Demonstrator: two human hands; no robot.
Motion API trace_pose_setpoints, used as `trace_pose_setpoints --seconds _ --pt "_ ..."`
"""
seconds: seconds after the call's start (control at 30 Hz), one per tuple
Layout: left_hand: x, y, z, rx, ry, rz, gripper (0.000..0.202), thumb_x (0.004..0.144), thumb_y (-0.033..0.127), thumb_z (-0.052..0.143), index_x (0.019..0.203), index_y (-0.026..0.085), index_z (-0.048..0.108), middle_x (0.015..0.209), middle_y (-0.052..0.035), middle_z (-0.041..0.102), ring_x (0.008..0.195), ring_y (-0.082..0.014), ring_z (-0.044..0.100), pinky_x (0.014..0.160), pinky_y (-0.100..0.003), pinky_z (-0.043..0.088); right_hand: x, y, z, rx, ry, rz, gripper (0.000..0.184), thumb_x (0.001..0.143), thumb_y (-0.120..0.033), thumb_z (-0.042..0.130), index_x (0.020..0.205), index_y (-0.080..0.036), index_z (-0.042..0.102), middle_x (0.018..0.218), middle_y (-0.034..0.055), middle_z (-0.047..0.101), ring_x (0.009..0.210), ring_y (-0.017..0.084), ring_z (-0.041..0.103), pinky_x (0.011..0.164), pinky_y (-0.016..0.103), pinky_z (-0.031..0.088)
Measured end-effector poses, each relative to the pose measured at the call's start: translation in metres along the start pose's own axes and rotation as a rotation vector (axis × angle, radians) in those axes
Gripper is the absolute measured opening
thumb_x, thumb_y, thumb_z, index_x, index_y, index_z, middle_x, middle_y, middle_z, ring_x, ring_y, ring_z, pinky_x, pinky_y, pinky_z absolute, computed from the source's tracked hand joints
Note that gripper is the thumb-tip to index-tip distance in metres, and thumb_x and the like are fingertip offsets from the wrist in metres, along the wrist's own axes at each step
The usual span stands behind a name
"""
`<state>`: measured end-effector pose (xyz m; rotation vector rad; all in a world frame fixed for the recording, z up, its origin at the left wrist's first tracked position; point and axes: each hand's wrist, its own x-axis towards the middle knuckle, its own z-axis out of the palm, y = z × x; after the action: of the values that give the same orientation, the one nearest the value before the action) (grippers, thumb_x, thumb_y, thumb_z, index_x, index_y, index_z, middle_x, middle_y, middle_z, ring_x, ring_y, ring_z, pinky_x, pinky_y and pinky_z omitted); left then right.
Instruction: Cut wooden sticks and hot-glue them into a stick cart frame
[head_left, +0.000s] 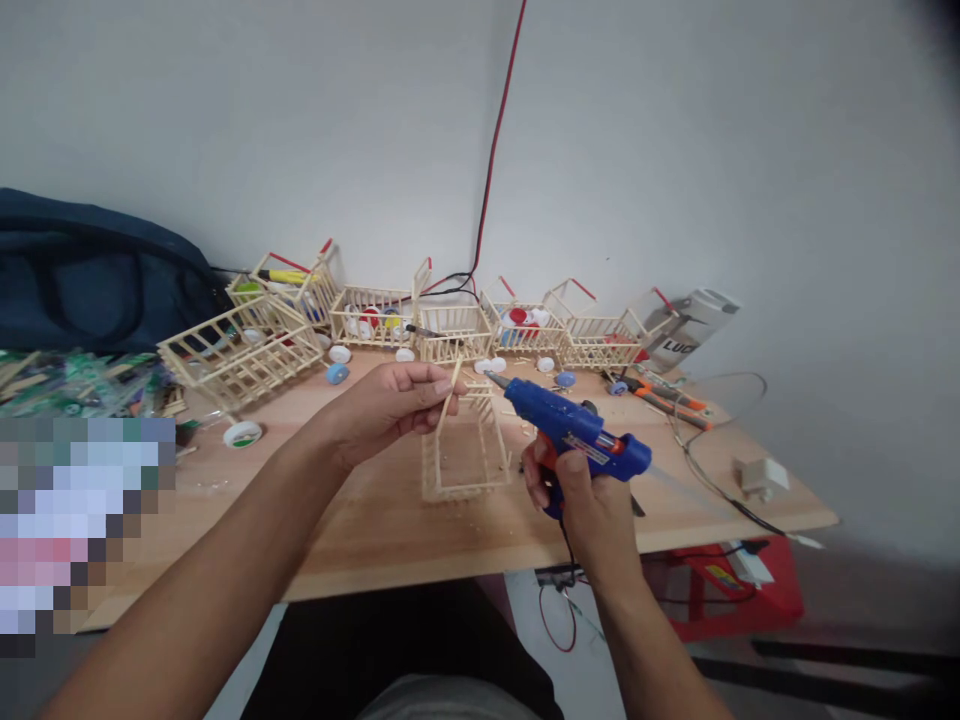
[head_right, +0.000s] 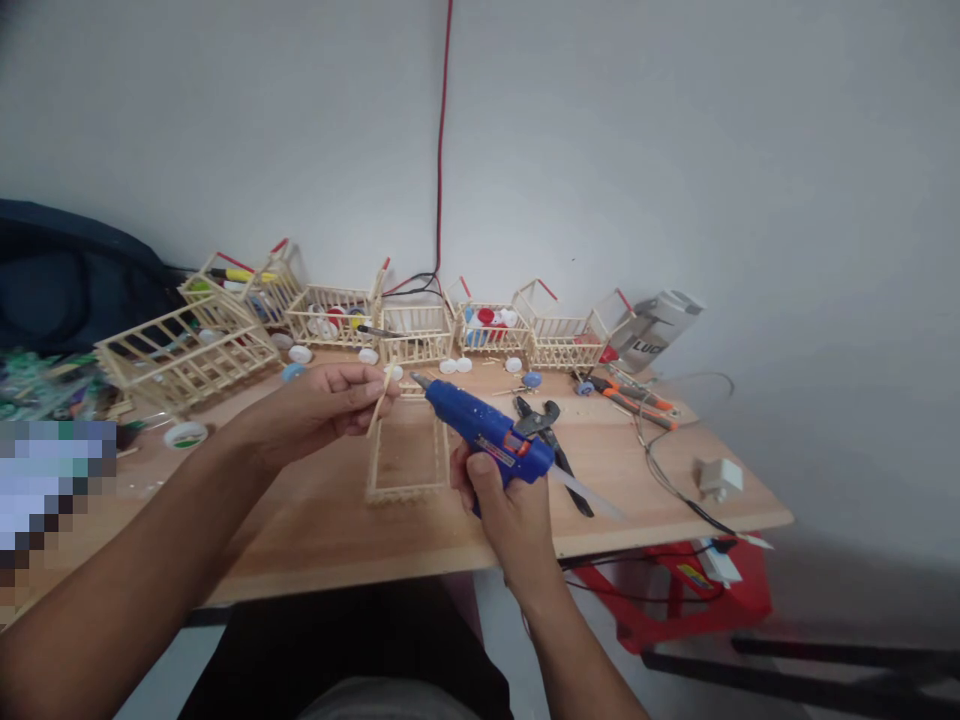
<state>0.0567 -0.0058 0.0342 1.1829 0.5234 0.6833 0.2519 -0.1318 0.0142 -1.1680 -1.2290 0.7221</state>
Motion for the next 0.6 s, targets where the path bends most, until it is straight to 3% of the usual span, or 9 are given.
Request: trace_pose_setpoints --seconds 0.13,0.3,0.6 --pt "0.001 -0.001 -0.003 -0.103 0.039 0.024 0.028 0.072 0.032 0.081 0.084 0.010 0.071 0.074 -0.0015 0.061 0.060 -0.0043 0.049 0.056 -0.015 0.040 -0.004 0.002 0.000 -0.056 -0.102 0.022 0.045 0.091 -0.058 0.049 0.072 -0.018 0.055 0.057 -0.0015 0.052 0.044 0.008 0.043 0.044 0.023 0.032" --pt "0.004 -0.002 -0.006 -0.168 0.083 0.062 0.027 0.070 0.030 0.083 0.077 0.008 0.070 0.068 -0.0006 0.059 0.060 -0.0044 0.049 0.058 -0.014 0.043 -0.010 0.001 0.001 -0.121 -0.208 0.044 0.046 0.092 -0.055 0.047 0.067 -0.018 0.052 0.059 -0.0022 0.048 0.047 0.008 0.042 0.045 0.023 0.032" --pt "0.002 0.000 -0.006 -0.228 0.086 0.027 0.025 0.069 0.025 0.085 0.078 0.008 0.070 0.066 -0.0004 0.059 0.058 -0.0037 0.051 0.055 -0.012 0.045 -0.013 0.005 0.001 -0.174 -0.226 0.054 0.045 0.093 -0.055 0.045 0.066 -0.019 0.050 0.056 -0.0033 0.045 0.046 0.008 0.040 0.045 0.023 0.030"
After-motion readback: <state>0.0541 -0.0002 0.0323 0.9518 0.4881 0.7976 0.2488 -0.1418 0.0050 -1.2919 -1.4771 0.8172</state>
